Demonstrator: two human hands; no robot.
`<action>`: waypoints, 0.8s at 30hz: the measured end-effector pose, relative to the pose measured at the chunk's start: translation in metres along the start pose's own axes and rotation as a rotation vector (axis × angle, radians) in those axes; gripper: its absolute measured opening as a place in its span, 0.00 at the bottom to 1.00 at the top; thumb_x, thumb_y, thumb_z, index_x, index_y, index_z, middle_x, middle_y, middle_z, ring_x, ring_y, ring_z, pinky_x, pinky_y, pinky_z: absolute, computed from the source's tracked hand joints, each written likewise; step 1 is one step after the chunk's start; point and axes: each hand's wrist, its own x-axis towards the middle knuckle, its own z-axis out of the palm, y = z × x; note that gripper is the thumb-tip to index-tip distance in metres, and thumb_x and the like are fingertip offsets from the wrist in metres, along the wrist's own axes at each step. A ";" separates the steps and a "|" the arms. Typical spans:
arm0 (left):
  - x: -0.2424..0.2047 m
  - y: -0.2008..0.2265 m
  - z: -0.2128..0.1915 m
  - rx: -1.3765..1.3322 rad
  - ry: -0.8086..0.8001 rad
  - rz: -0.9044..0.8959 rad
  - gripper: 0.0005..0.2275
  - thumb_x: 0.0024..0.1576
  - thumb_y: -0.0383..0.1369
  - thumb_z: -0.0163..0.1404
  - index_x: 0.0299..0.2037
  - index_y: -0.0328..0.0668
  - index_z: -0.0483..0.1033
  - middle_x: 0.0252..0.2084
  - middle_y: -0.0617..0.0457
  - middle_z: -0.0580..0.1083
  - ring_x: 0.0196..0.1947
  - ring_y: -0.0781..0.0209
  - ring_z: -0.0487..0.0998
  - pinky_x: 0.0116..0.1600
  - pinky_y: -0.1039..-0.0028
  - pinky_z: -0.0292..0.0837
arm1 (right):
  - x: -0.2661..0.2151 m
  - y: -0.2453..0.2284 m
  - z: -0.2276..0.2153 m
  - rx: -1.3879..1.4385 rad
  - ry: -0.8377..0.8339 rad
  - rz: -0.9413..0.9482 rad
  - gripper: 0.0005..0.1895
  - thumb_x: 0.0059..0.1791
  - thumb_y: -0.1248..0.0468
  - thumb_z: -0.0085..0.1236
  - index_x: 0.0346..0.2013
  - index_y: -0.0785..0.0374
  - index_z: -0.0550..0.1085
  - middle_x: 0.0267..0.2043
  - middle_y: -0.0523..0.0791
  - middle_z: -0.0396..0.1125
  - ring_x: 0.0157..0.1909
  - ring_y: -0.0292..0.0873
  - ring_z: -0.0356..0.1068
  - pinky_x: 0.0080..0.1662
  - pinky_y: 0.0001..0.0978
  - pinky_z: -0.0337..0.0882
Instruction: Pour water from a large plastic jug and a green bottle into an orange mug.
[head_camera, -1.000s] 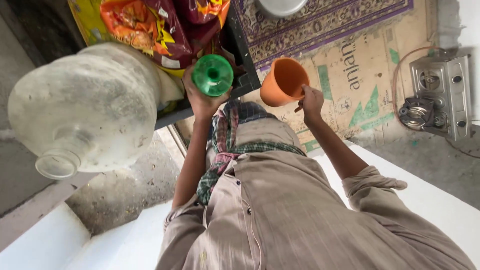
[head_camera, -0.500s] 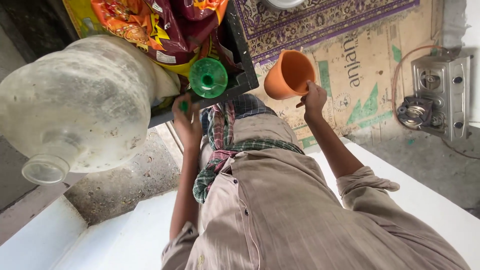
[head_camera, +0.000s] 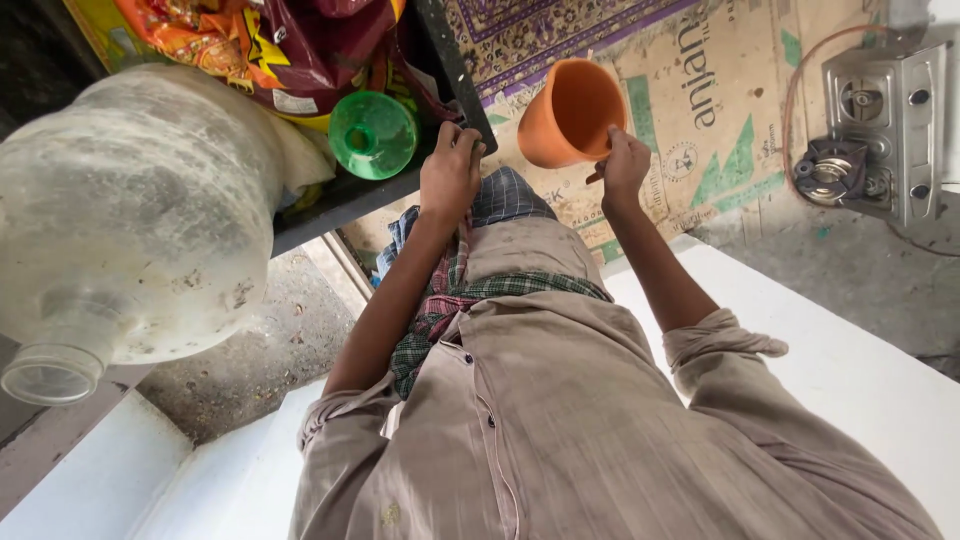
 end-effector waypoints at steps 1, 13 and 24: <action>0.004 0.000 0.005 0.072 -0.029 -0.051 0.06 0.63 0.32 0.54 0.48 0.42 0.74 0.45 0.46 0.71 0.34 0.45 0.79 0.37 0.59 0.76 | -0.002 -0.001 -0.002 0.016 0.005 -0.006 0.16 0.55 0.59 0.53 0.27 0.64 0.71 0.15 0.41 0.57 0.14 0.34 0.57 0.19 0.33 0.69; -0.023 0.057 -0.071 -0.002 -0.115 -0.044 0.18 0.62 0.36 0.56 0.56 0.31 0.69 0.50 0.38 0.71 0.41 0.40 0.79 0.41 0.58 0.77 | -0.007 0.011 -0.033 0.070 0.105 0.053 0.14 0.53 0.59 0.53 0.28 0.65 0.73 0.16 0.41 0.58 0.14 0.34 0.57 0.19 0.36 0.73; -0.211 0.048 -0.211 -0.431 0.962 -0.542 0.10 0.67 0.35 0.51 0.37 0.36 0.77 0.28 0.48 0.76 0.25 0.65 0.79 0.31 0.72 0.76 | 0.007 -0.082 0.005 0.379 -0.094 -0.158 0.16 0.60 0.55 0.50 0.38 0.66 0.68 0.22 0.41 0.59 0.20 0.36 0.57 0.26 0.38 0.69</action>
